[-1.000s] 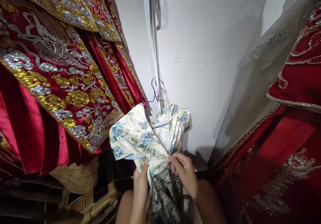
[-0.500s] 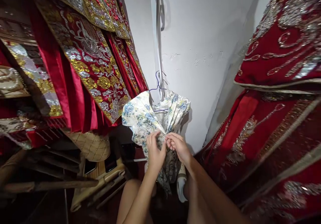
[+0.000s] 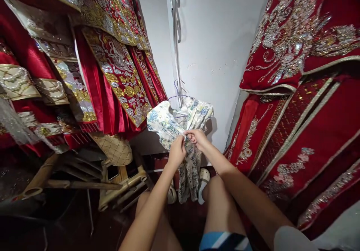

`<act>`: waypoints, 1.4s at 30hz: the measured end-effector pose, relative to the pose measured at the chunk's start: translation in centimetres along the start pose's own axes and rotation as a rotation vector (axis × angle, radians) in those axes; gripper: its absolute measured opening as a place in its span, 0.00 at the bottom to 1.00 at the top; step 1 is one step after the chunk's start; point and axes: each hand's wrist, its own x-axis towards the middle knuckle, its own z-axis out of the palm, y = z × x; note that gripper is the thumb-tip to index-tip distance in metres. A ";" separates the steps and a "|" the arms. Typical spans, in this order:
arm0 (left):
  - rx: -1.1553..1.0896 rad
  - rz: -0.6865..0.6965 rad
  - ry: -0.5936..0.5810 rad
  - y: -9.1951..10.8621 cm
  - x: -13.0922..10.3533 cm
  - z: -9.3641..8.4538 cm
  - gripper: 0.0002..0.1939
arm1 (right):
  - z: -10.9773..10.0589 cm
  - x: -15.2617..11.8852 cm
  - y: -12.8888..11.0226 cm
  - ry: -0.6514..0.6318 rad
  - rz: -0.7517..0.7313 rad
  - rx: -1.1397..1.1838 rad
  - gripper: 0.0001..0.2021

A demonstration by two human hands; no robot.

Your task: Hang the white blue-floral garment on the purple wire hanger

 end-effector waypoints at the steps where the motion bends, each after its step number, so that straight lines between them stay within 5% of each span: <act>1: 0.006 -0.011 -0.015 0.1 0.0 -0.1 0.08 | 0.1 0.4 -0.6 0.001 0.011 0.015 0.05; 11: 0.044 -0.083 -0.115 1.2 -0.9 -1.3 0.10 | 2.4 4.8 -7.4 -0.002 0.050 0.064 0.04; 17: 0.044 -0.052 -0.191 -0.3 -2.4 -1.3 0.11 | 3.3 7.8 -10.6 0.000 -0.012 0.057 0.05; 20: 0.026 -0.021 -0.239 -1.1 -1.2 -2.7 0.09 | 3.3 8.6 -11.1 -0.009 -0.066 0.049 0.05; 23: -0.042 0.015 -0.164 -1.0 2.8 -5.2 0.06 | 3.1 8.7 -10.9 -0.032 -0.138 0.030 0.05; 27: -0.161 0.059 0.119 0.0 11.0 -8.3 0.17 | 2.6 8.5 -10.4 -0.054 -0.218 -0.021 0.07; 31: -0.087 0.219 0.099 0.3 16.8 -8.7 0.09 | 1.6 9.2 -8.8 -0.071 -0.327 -0.130 0.09; 36: 0.017 0.234 0.148 -1.4 17.6 -6.7 0.09 | 1.3 10.9 -5.2 -0.042 -0.423 -0.249 0.11; 42: 0.016 0.137 0.271 -3.3 16.3 -4.8 0.08 | 2.5 13.9 -2.8 -0.019 -0.320 -0.260 0.11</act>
